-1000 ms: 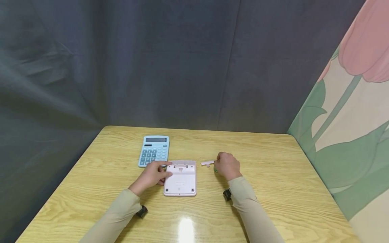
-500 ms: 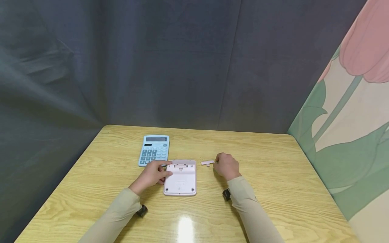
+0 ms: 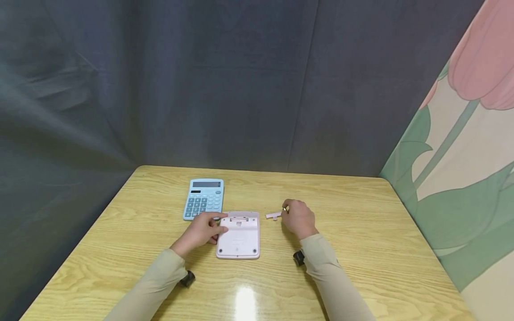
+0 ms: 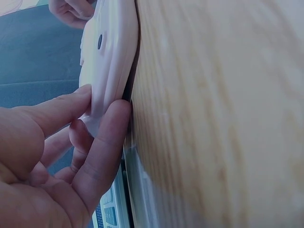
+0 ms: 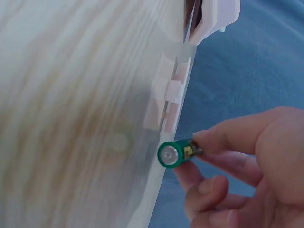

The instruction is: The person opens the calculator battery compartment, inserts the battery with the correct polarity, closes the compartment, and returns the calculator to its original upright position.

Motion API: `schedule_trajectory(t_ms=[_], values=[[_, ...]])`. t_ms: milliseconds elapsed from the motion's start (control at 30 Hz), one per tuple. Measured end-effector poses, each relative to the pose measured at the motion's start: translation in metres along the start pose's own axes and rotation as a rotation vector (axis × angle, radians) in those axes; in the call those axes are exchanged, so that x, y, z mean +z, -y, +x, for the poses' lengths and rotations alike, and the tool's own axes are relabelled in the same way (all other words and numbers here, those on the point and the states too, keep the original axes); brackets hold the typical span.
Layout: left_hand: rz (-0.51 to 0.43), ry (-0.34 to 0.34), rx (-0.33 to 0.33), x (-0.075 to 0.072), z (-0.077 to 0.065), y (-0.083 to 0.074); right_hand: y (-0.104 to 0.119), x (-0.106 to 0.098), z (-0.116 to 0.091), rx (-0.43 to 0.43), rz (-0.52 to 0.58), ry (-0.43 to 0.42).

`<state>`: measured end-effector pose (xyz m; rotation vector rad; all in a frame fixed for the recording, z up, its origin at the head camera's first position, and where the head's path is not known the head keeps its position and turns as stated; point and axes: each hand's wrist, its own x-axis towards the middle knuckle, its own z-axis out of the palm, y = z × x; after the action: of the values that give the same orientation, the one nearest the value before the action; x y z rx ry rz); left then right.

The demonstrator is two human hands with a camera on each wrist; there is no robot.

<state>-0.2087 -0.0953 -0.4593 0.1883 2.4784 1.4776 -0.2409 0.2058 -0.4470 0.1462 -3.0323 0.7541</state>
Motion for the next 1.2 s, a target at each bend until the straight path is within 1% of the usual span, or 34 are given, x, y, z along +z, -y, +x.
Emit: schedule_trajectory(t_ms=[167,367,667,833,1200], values=[[-0.006,0.002,-0.003,-0.001,0.000,0.000,0.007,-0.001,-0.001,-0.055,0.029,-0.060],[-0.003,-0.002,-0.005,-0.001,0.000,0.000,0.014,0.000,0.000,-0.099,0.049,-0.099],[-0.001,0.004,-0.007,-0.002,-0.001,0.001,0.019,0.002,0.000,-0.129,0.077,-0.114],[0.002,0.004,-0.014,-0.002,-0.001,0.000,0.021,0.002,0.000,-0.133,0.086,-0.107],[-0.001,0.005,-0.007,-0.002,-0.001,0.000,0.028,0.005,0.000,-0.165,0.110,-0.115]])
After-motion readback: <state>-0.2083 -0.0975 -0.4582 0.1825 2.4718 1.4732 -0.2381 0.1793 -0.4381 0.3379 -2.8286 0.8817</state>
